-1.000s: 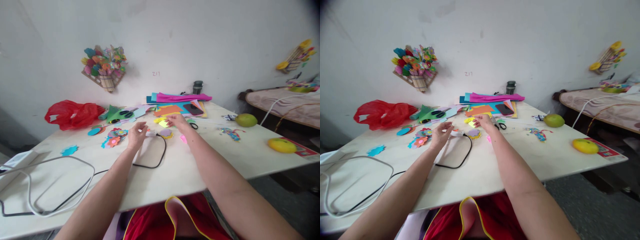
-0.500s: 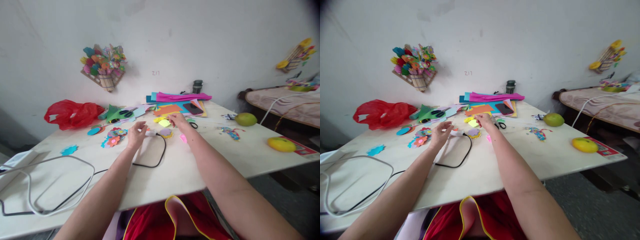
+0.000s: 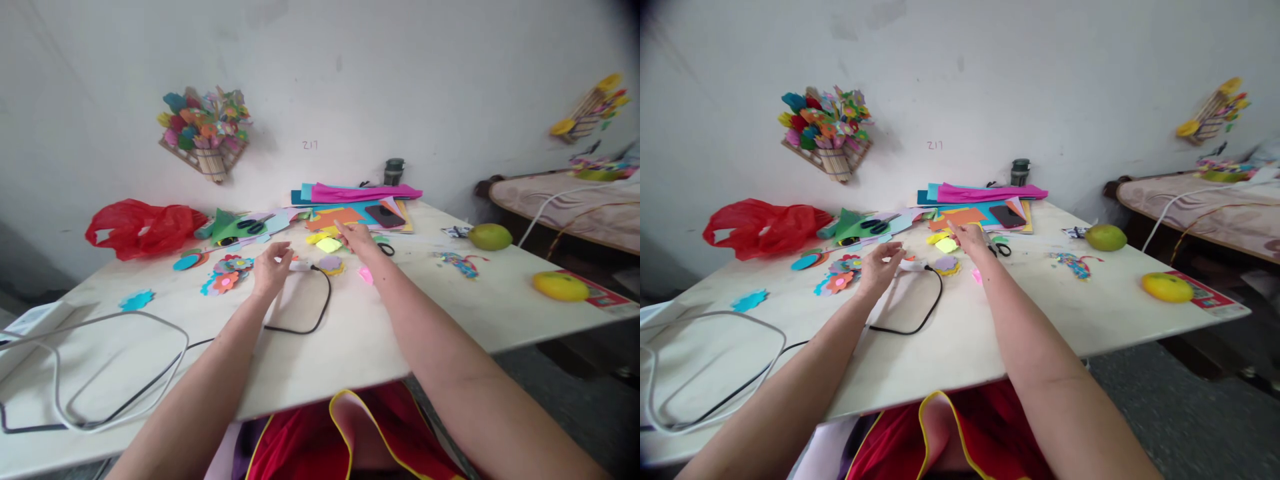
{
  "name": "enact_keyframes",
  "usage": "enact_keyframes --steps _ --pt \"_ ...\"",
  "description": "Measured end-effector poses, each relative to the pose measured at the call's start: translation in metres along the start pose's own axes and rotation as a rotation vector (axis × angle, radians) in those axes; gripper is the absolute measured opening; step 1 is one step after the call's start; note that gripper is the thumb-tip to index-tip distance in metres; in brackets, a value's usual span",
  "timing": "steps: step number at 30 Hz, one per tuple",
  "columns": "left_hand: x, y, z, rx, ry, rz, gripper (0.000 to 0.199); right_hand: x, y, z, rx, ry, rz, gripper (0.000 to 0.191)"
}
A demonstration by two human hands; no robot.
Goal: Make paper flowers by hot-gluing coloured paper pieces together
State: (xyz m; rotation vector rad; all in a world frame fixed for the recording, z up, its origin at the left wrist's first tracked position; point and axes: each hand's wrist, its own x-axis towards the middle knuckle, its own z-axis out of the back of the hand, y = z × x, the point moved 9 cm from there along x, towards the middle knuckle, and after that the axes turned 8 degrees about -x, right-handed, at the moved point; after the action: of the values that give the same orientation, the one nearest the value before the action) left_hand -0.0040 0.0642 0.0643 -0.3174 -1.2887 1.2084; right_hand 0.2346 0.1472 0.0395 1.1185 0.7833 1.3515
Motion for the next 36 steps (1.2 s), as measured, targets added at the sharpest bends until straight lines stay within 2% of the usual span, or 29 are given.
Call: enact_keyframes --steps 3,6,13,17,22,31,36 --pt "0.000 -0.001 0.000 0.000 0.000 -0.002 0.029 0.001 -0.001 0.000 0.015 0.000 0.013 0.039" --pt "0.000 -0.001 0.000 0.002 -0.001 0.003 0.029 0.001 0.002 -0.005 0.066 0.041 0.034 0.027" --pt "0.000 -0.002 0.000 -0.009 -0.001 -0.008 0.028 -0.001 0.002 -0.011 0.159 0.077 -0.025 0.009" --pt "0.000 -0.002 -0.001 -0.004 0.002 -0.004 0.028 0.001 0.002 -0.009 0.121 0.057 0.024 0.014" --pt "0.000 -0.001 -0.001 0.000 0.004 -0.008 0.029 -0.004 0.011 -0.014 0.101 0.111 0.104 0.022" --pt "-0.001 -0.001 -0.001 0.016 0.011 0.007 0.029 -0.010 0.008 -0.016 0.141 0.156 -0.009 0.005" --pt "-0.001 0.000 -0.001 0.017 0.013 0.007 0.029 -0.005 0.004 -0.019 0.135 0.186 -0.005 0.010"
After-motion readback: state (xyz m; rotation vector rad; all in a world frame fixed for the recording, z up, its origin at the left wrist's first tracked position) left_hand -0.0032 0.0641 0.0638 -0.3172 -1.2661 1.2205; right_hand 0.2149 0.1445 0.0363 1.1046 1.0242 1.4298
